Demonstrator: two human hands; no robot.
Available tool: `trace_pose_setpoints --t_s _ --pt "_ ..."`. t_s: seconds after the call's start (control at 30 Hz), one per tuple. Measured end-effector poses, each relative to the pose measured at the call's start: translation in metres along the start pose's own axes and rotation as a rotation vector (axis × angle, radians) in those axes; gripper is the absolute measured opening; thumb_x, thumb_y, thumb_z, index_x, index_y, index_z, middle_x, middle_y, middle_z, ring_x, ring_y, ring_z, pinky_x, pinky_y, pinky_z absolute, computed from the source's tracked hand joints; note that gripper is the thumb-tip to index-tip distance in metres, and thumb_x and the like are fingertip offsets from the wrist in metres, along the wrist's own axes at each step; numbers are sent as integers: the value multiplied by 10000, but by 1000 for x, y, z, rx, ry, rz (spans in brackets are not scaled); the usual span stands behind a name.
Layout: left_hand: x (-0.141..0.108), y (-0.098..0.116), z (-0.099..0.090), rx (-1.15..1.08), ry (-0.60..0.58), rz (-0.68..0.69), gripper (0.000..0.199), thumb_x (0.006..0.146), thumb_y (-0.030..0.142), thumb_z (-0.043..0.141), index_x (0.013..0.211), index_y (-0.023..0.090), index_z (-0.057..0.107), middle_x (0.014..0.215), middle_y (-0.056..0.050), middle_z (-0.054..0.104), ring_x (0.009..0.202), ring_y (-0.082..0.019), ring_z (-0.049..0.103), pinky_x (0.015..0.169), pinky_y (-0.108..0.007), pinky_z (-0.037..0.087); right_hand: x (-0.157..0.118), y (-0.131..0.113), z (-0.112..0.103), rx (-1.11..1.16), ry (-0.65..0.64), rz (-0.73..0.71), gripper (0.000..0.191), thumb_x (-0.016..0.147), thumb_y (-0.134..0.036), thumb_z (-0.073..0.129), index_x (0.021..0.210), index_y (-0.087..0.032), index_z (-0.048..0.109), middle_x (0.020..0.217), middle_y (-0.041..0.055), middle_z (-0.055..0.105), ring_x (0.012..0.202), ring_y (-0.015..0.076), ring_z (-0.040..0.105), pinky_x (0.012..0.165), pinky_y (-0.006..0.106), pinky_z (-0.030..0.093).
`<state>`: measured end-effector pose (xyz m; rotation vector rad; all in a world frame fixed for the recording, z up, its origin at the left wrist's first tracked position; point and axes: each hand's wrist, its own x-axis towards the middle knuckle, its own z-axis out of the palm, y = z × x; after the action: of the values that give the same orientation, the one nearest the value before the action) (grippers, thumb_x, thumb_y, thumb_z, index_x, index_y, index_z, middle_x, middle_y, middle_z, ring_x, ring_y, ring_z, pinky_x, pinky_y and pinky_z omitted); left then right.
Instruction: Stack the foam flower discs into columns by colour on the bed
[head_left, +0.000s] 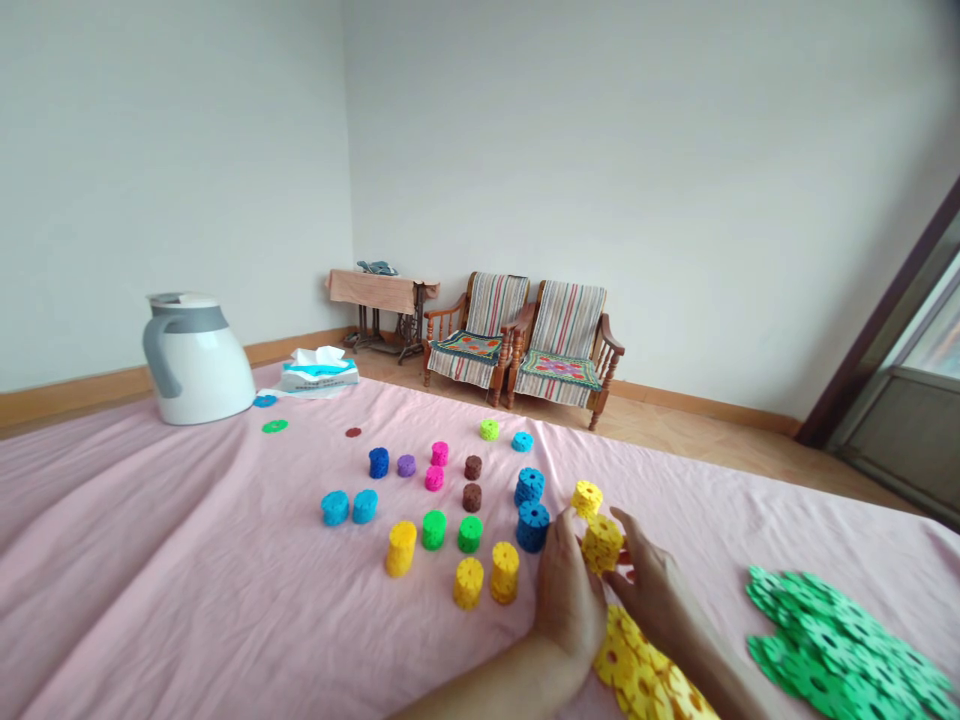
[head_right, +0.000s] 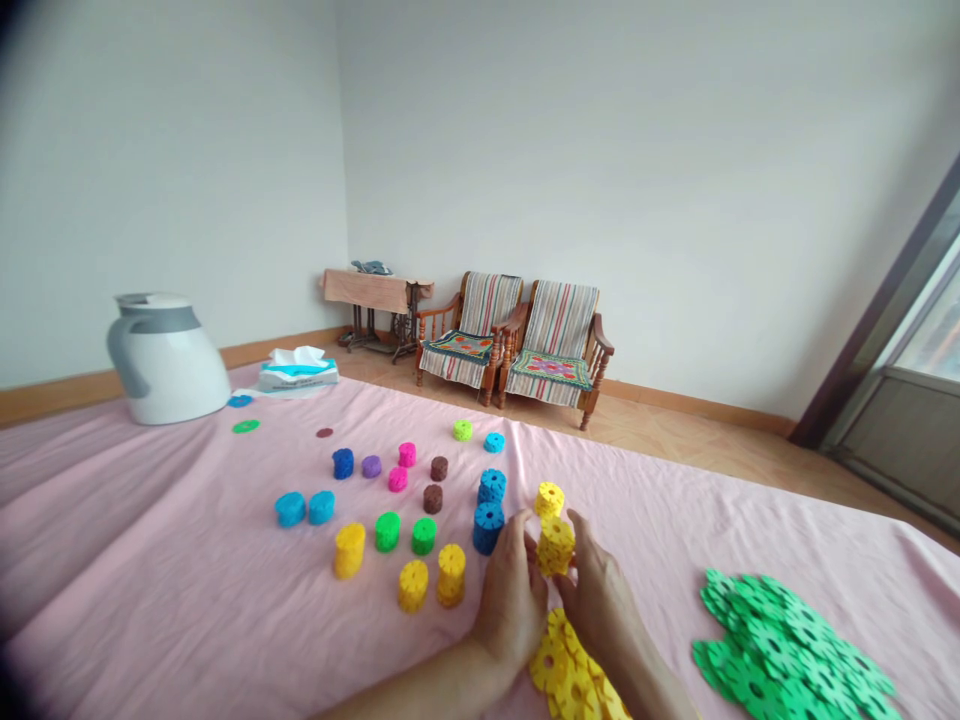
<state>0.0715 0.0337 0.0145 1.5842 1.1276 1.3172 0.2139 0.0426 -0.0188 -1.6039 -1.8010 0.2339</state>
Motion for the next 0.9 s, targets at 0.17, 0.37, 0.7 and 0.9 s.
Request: trace_pose_setpoints --t_s 0.17,0.37,0.7,0.9 --pt "0 1 0 11 -23 -12 509 689 -59 379 1167 95 464 1121 -153 563 1007 -221 543 878 -337 442 -2 -1 3 21 58 4 593 733 -181 452 1314 -169 337 830 60 698 728 217 680 633 305 513" --pt "0 0 0 -6 -16 -1 497 704 -42 391 1171 107 475 1118 -141 572 992 -221 549 862 -334 447 -3 -8 3 -8 55 24 559 771 -215 429 1317 -128 346 834 87 702 729 225 686 631 309 515" --pt "-2 -12 3 85 -41 101 643 694 -39 399 1321 99 421 1243 -147 497 1180 -225 443 1036 -315 318 -9 -2 0 -40 77 73 491 774 -266 446 1239 -113 418 1021 172 698 877 263 686 748 393 526" --pt "-2 -6 2 126 -110 112 603 744 12 412 1343 75 416 1227 -167 512 1137 -243 461 1022 -338 333 -12 -8 -5 -11 23 90 389 770 -260 414 1135 -167 511 957 118 723 925 264 681 754 385 525"
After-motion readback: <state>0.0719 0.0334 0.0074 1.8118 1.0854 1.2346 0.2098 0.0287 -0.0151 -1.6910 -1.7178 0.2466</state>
